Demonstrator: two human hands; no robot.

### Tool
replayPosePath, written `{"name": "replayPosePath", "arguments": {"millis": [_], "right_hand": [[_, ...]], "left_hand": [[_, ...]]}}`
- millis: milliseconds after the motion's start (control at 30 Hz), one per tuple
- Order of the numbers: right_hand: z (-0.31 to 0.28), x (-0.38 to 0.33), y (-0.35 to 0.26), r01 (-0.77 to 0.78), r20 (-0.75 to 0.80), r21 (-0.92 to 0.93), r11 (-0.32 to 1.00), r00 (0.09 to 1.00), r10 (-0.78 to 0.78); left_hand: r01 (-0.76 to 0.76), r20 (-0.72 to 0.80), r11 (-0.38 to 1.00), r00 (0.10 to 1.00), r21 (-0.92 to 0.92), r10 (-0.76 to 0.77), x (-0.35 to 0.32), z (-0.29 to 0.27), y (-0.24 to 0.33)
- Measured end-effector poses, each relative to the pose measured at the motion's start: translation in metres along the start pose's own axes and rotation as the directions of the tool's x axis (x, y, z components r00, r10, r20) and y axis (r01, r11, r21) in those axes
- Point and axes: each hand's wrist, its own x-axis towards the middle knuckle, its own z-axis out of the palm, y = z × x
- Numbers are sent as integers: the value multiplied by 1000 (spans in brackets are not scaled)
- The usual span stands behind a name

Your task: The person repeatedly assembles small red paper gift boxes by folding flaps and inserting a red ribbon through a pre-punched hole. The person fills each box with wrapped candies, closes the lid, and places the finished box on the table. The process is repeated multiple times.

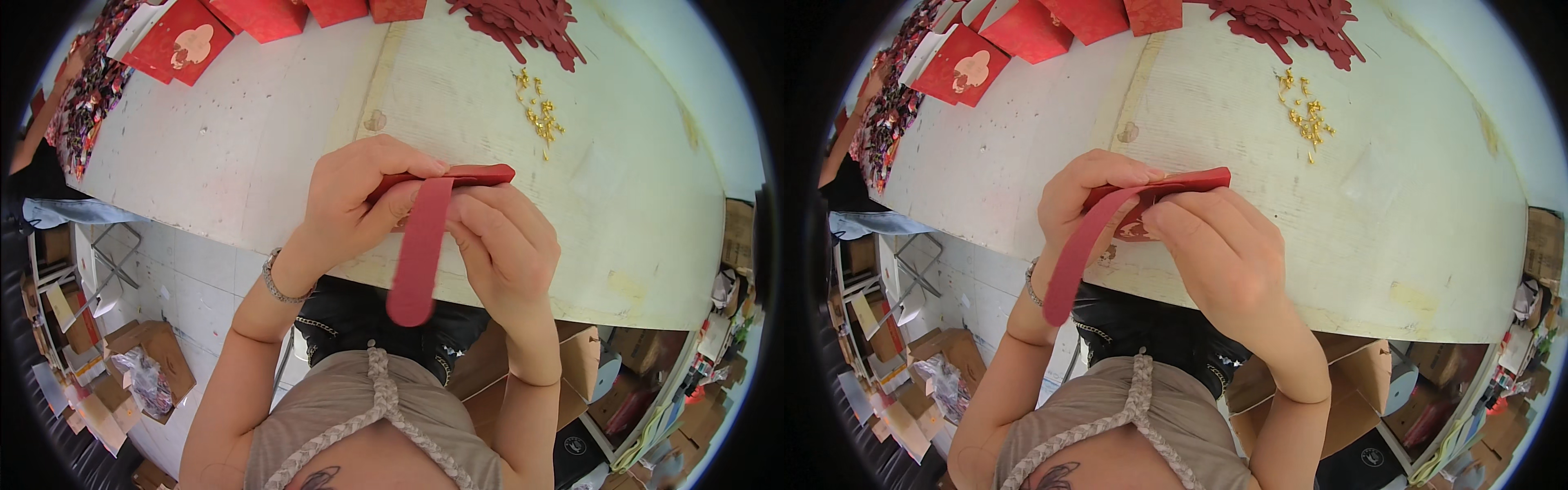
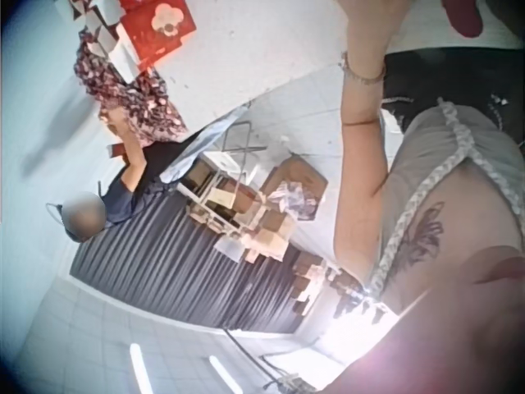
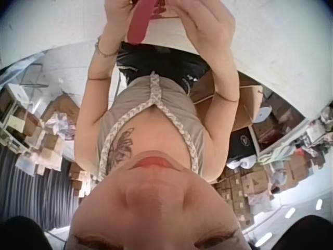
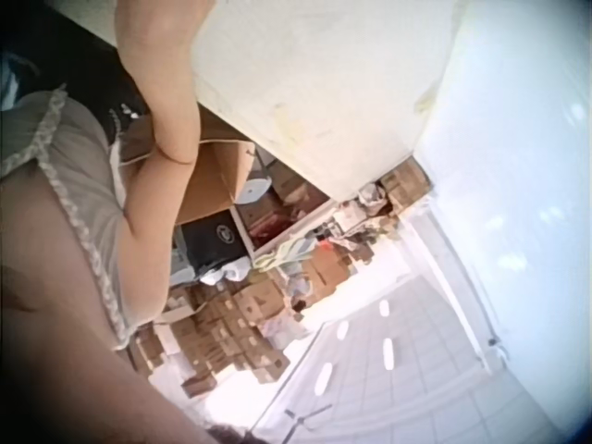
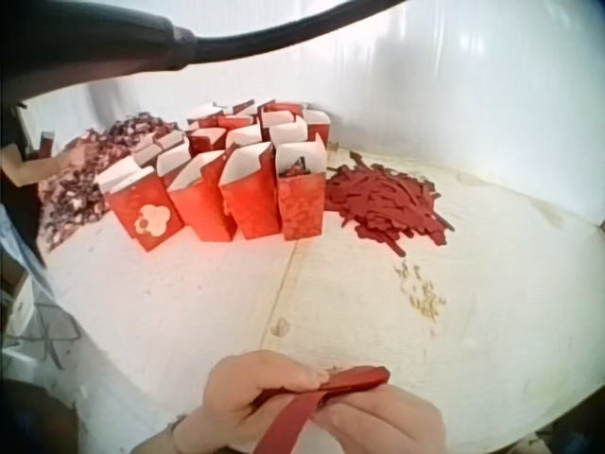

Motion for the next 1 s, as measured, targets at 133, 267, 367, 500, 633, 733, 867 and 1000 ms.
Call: {"name": "replayPosePath", "arguments": {"millis": [133,267,367,500,633,733,867,1000], "right_hand": [[-2,0,-4,-65,33,25,998,997,65],[1,-7,-3,-157,-6,47,987,988,157],[5,-9,-4,-159,-55,55,986,985,162],[6,-9,-4,-153,-70,69,986,985,158],[6,-8,-7,-136,-23,72,988,990,138],[5,-9,-10,-138,-36,33,990,990,139],[12,-14,-7,-87,-92,62,994,991,93],[10,-15,-12,-151,-78,1,989,986,150]], "left_hand": [[5,25,1000,1000,29,-5,2,-1,4],[-25,41,998,999,61,22,2,-2,3],[-91,47,992,995,93,87,3,-1,1],[-110,41,991,993,82,107,4,1,0],[-146,75,989,987,32,143,2,-1,-4],[-188,109,982,976,10,186,0,-4,-7],[-204,140,979,969,-16,204,0,-8,-6],[-212,143,977,967,-10,212,-1,-8,-9]]}}
